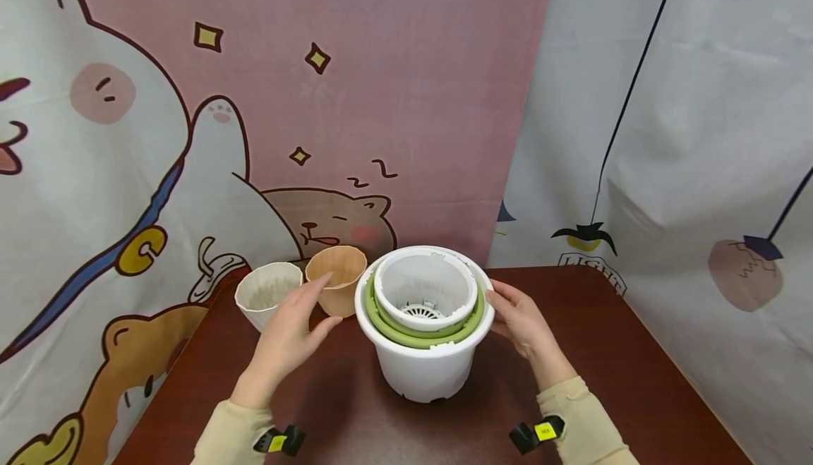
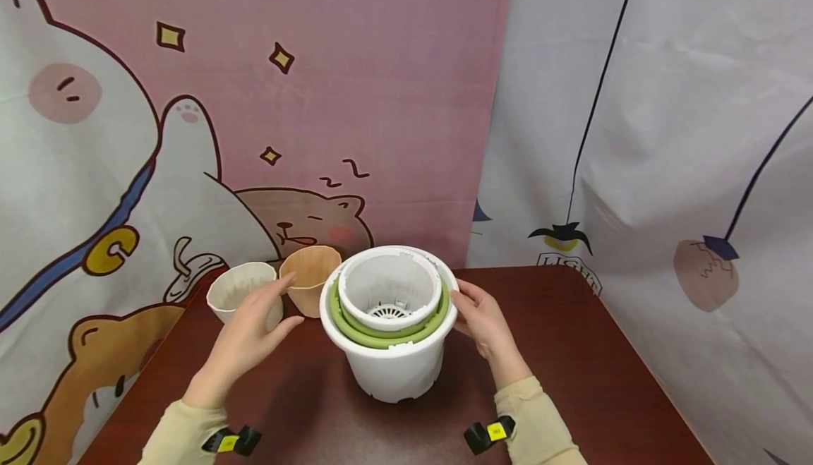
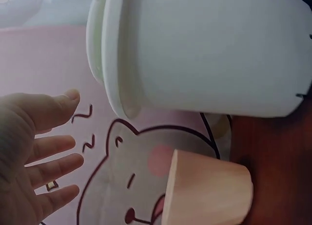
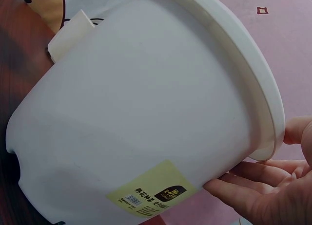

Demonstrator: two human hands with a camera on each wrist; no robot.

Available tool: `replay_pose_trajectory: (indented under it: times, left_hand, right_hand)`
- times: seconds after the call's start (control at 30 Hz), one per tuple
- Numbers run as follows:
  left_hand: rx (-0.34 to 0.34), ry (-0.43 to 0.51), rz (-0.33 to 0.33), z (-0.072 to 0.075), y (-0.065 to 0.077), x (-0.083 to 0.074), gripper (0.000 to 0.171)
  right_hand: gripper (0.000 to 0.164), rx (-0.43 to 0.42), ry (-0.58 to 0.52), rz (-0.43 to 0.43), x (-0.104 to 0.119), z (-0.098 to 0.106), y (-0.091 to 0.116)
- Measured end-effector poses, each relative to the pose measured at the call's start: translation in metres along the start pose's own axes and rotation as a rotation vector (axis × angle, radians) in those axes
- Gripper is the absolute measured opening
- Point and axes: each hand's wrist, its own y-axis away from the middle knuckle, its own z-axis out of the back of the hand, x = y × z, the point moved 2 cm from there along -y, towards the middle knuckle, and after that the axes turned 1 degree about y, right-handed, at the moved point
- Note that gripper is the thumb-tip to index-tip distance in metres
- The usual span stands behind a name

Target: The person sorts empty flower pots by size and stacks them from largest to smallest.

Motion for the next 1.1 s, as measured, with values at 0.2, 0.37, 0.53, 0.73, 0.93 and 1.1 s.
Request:
replay_pose_trajectory:
  times: [0.2, 0.37, 0.53, 0.73, 0.93, 1.1]
  left_hand:
    - [0.024, -0.013, 0.074, -0.003, 0.008, 0.015, 0.076]
    - [0.052, -0.040, 0.135, -0.004, 0.012, 0.031, 0.075]
    - [0.068, -0.085, 0.171, -0.002, 0.014, 0.049, 0.073]
    - [0.093, -0.137, 0.199, 0.003, 0.016, 0.069, 0.071]
    - [0.128, -0.186, 0.238, 0.008, 0.014, 0.083, 0.072]
    - [0.135, -0.210, 0.272, 0.010, 0.012, 0.093, 0.072]
  right_hand:
    - [0.049, -0.003, 0.000, 0.002, 0.000, -0.001, 0.000]
    - [0.049, 0.002, -0.001, 0.002, 0.000, -0.001, -0.001]
    - [0.049, 0.003, -0.003, 0.001, -0.001, 0.000, -0.001]
    - [0.049, -0.001, 0.002, 0.004, -0.002, 0.000, -0.001]
    - [0.048, 0.003, -0.003, 0.005, -0.002, 0.000, -0.001]
    - [0.048, 0.001, -0.003, 0.005, -0.001, 0.000, -0.001]
